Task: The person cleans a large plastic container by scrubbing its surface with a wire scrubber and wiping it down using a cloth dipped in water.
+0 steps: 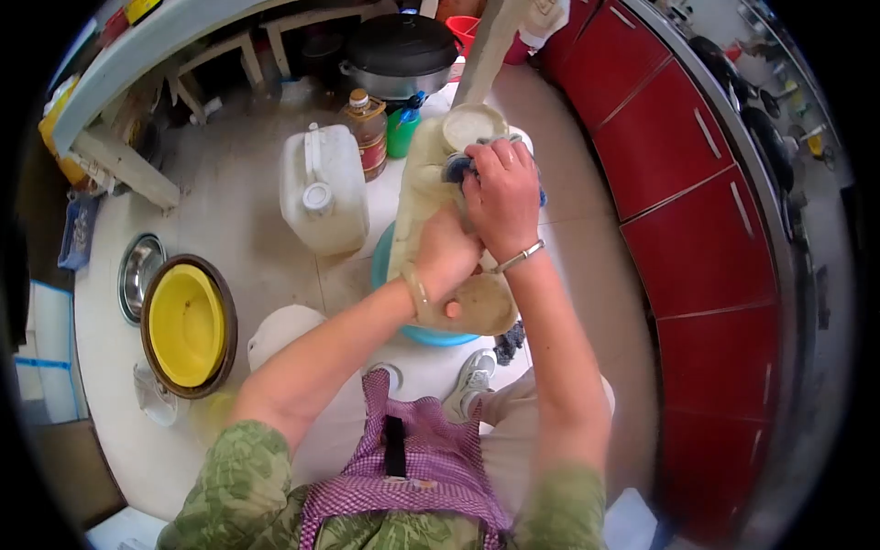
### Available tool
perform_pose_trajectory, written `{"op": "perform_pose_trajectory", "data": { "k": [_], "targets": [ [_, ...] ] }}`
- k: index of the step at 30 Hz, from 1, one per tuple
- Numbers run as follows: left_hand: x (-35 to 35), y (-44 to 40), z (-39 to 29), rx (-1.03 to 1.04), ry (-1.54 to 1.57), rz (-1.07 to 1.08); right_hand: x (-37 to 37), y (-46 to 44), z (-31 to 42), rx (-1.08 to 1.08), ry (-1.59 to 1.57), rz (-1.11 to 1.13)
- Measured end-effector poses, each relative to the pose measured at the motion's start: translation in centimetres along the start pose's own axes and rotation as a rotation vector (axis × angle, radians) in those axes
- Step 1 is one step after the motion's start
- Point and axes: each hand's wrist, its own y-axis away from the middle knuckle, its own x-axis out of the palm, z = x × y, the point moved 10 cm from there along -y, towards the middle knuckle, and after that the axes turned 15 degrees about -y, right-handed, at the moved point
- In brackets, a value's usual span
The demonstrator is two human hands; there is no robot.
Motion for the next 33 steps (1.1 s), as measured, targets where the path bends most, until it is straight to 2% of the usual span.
{"op": "perform_pose_trajectory", "data": {
  "k": [1, 3, 6, 7, 8, 11, 14, 15, 16, 18, 19, 22, 23, 26, 27, 28, 30, 31, 33],
  "targets": [
    [0.4, -0.1, 0.4, -0.021, 0.095, 0.009, 0.3, -0.2, -0.1, -0.007, 0.029, 0.015],
    [0.4, -0.5, 0.1, 0.066, -0.016, -0.039, 0.8, -0.5, -0.4, -0.018, 0.080, 0.041],
    [-0.1, -0.3, -0.8, 0.143, -0.159, -0.054, 0.1, -0.2, -4.4, 0.203, 0.249, -0.042],
    [-0.4, -0.2, -1.3, 0.180, -0.209, -0.072, -0.6, 0.2, -6.0, 0.328, 0.223, -0.064],
    [-0.5, -0.1, -1.6, 0.214, -0.261, -0.088, -1.2, 0.6, -7.2, 0.352, 0.156, -0.110],
    [1.2, -0.3, -0.7, 0.146, -0.262, 0.041, -3.8, 1.2, -8.3, 0.458, -0.037, -0.215],
    [3.2, 1.2, 0.1, 0.038, -0.019, 0.172, -4.5, -0.5, -3.3, 0.260, -0.125, -0.230],
    [3.9, 1.3, 0.7, -0.013, -0.022, 0.151, -3.4, -1.3, -1.5, 0.232, -0.146, -0.130],
    [4.4, 1.0, 1.0, 0.034, -0.049, 0.118, -1.8, -1.6, 0.2, 0.113, 0.007, 0.016],
    [4.7, 0.5, 0.7, 0.142, -0.102, 0.055, 1.6, -0.6, 1.0, 0.029, 0.094, 0.256],
    [4.4, 0.6, 1.3, 0.090, -0.028, 0.048, 2.2, -0.3, 1.3, 0.046, 0.159, 0.318],
    [4.1, 0.4, 1.7, 0.105, 0.005, 0.075, 1.7, 0.3, -0.2, 0.141, 0.065, 0.280],
    [4.2, 0.1, 2.2, 0.103, -0.007, 0.073, 0.8, 0.7, -1.4, 0.145, 0.067, 0.199],
    [3.5, -0.3, 2.3, 0.117, -0.106, 0.065, -2.8, 3.6, -5.6, 0.384, -0.093, -0.085],
    [2.5, 0.1, 1.6, 0.128, -0.170, -0.007, -4.0, 4.9, -7.1, 0.496, -0.063, -0.146],
    [2.6, 0.0, 1.7, 0.087, -0.143, 0.064, -4.9, 5.7, -7.5, 0.538, -0.119, -0.207],
    [3.5, 0.3, 2.0, -0.001, -0.100, 0.235, -6.3, 7.0, -8.2, 0.542, -0.233, -0.329],
    [3.4, 0.2, 1.6, 0.000, -0.011, 0.241, -7.1, 7.8, -7.7, 0.616, -0.217, -0.331],
    [3.3, 0.1, 1.2, -0.006, 0.171, 0.244, -6.6, 8.9, -5.1, 0.504, -0.306, -0.325]
  ]
}}
